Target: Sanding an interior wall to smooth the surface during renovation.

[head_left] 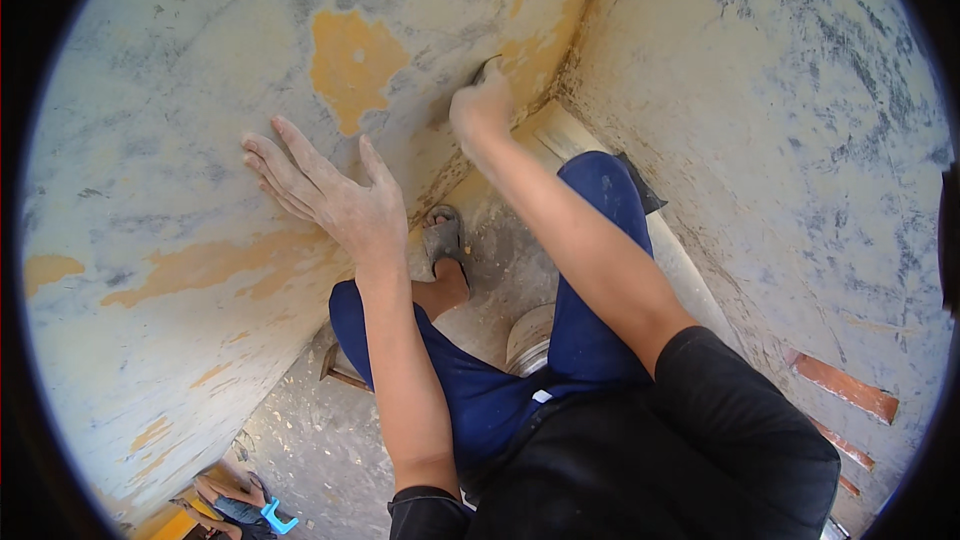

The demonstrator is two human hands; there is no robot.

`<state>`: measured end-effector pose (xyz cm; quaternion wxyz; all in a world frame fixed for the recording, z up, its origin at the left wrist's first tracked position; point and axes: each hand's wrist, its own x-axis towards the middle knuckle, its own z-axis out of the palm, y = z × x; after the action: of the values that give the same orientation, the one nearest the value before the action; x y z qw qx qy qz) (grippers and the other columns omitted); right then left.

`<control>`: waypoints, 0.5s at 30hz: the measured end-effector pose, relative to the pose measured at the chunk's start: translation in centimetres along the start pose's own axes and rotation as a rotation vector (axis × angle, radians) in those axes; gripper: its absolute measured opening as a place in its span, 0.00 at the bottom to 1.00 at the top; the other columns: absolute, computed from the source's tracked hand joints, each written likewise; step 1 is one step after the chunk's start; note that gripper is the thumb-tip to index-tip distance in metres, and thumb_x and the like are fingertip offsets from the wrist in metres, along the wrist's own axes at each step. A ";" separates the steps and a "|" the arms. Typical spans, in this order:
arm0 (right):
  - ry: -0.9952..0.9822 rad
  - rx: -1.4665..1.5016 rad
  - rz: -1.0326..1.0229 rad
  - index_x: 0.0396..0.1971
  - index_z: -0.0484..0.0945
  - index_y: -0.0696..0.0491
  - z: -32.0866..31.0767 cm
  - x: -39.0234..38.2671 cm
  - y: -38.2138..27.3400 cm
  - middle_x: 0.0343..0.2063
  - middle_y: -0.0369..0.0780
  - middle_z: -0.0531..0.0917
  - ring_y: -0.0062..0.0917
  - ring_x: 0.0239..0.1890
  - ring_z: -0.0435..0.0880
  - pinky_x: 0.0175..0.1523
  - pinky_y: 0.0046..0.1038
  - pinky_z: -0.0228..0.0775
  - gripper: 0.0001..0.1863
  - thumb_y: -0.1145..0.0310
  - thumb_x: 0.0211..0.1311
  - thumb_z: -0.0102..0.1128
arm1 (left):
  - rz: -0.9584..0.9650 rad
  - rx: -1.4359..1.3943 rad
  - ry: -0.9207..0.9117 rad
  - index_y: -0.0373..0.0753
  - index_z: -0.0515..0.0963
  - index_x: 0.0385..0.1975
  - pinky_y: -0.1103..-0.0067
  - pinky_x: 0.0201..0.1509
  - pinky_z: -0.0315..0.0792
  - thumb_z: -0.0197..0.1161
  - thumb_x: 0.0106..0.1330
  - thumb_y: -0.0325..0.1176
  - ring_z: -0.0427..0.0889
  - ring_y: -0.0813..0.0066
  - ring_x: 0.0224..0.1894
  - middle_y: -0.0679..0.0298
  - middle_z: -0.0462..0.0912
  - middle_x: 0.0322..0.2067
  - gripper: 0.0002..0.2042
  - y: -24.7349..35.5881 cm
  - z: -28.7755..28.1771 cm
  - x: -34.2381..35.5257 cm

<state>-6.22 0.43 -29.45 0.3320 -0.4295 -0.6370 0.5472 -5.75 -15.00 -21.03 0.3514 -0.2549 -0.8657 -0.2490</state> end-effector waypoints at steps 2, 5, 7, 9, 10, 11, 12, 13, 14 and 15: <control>0.103 -0.101 -0.071 0.61 0.73 0.70 0.6 -0.2 0.5 0.52 0.59 0.83 0.50 0.55 0.82 0.59 0.37 0.73 0.27 0.84 0.60 0.46 | 0.000 0.004 0.000 0.37 0.50 0.80 0.51 0.82 0.39 0.72 0.65 0.33 0.38 0.44 0.82 0.45 0.40 0.80 0.47 -0.1 0.0 0.2; -0.068 -0.131 -0.038 0.62 0.73 0.68 -0.2 -0.2 -0.5 0.52 0.59 0.84 0.48 0.55 0.83 0.59 0.37 0.73 0.27 0.84 0.61 0.46 | -0.012 0.014 -0.001 0.37 0.50 0.80 0.51 0.82 0.39 0.72 0.65 0.33 0.38 0.44 0.82 0.45 0.40 0.80 0.47 -0.3 -0.5 0.1; 0.030 0.059 0.121 0.62 0.73 0.69 0.2 0.7 -0.3 0.52 0.59 0.84 0.47 0.55 0.83 0.58 0.38 0.73 0.27 0.83 0.61 0.46 | -0.008 -0.001 0.006 0.37 0.50 0.80 0.51 0.82 0.39 0.72 0.64 0.33 0.38 0.44 0.82 0.45 0.40 0.80 0.47 0.3 -0.2 0.3; 0.035 -0.004 -0.003 0.63 0.72 0.69 0.6 -0.4 0.5 0.51 0.59 0.84 0.47 0.54 0.83 0.58 0.37 0.73 0.27 0.83 0.62 0.46 | -0.006 0.011 -0.020 0.37 0.50 0.80 0.51 0.82 0.39 0.72 0.65 0.33 0.38 0.44 0.82 0.45 0.40 0.80 0.47 0.1 -0.3 -0.1; 0.040 -0.069 -0.129 0.64 0.72 0.70 0.8 -0.6 0.9 0.51 0.58 0.84 0.47 0.53 0.83 0.57 0.37 0.73 0.28 0.83 0.62 0.46 | -0.004 0.011 -0.021 0.37 0.50 0.80 0.51 0.82 0.39 0.72 0.65 0.33 0.38 0.44 0.82 0.45 0.40 0.80 0.47 0.1 -0.1 0.1; 0.033 -0.071 -0.123 0.64 0.72 0.70 0.7 -0.6 0.6 0.51 0.58 0.84 0.47 0.53 0.83 0.57 0.37 0.73 0.28 0.83 0.62 0.46 | 0.000 0.020 -0.005 0.37 0.50 0.80 0.51 0.82 0.39 0.72 0.65 0.34 0.38 0.44 0.82 0.45 0.40 0.80 0.47 -0.1 -0.4 0.2; -0.002 0.034 -0.022 0.63 0.72 0.70 0.4 0.1 -0.1 0.50 0.57 0.84 0.45 0.52 0.83 0.56 0.36 0.73 0.28 0.83 0.62 0.46 | 0.005 0.025 0.013 0.37 0.50 0.80 0.50 0.82 0.39 0.72 0.65 0.34 0.38 0.44 0.82 0.45 0.40 0.80 0.46 -0.1 -0.5 0.3; -0.037 0.139 0.079 0.63 0.72 0.70 0.2 0.3 -0.7 0.50 0.57 0.84 0.44 0.52 0.83 0.56 0.34 0.74 0.27 0.83 0.62 0.46 | 0.003 0.028 0.011 0.37 0.50 0.80 0.50 0.82 0.39 0.72 0.65 0.34 0.38 0.44 0.82 0.45 0.40 0.80 0.46 -0.3 -0.6 0.0; -0.024 0.139 0.073 0.63 0.72 0.70 0.2 0.3 -0.3 0.50 0.57 0.84 0.44 0.52 0.83 0.56 0.34 0.74 0.27 0.83 0.62 0.46 | -0.008 0.018 -0.008 0.37 0.50 0.80 0.51 0.82 0.39 0.72 0.65 0.34 0.38 0.44 0.82 0.45 0.40 0.80 0.46 0.0 -0.3 -0.1; 0.063 0.006 -0.010 0.64 0.72 0.70 0.8 -0.3 0.3 0.50 0.56 0.84 0.42 0.51 0.83 0.55 0.33 0.74 0.28 0.83 0.62 0.46 | -0.019 0.013 -0.027 0.37 0.50 0.80 0.51 0.82 0.39 0.72 0.66 0.34 0.38 0.43 0.82 0.45 0.39 0.80 0.46 0.2 -0.1 0.0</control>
<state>-6.75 -0.19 -29.87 0.3558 -0.4424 -0.6269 0.5336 -5.56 -14.86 -20.94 0.3389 -0.2475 -0.8745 -0.2432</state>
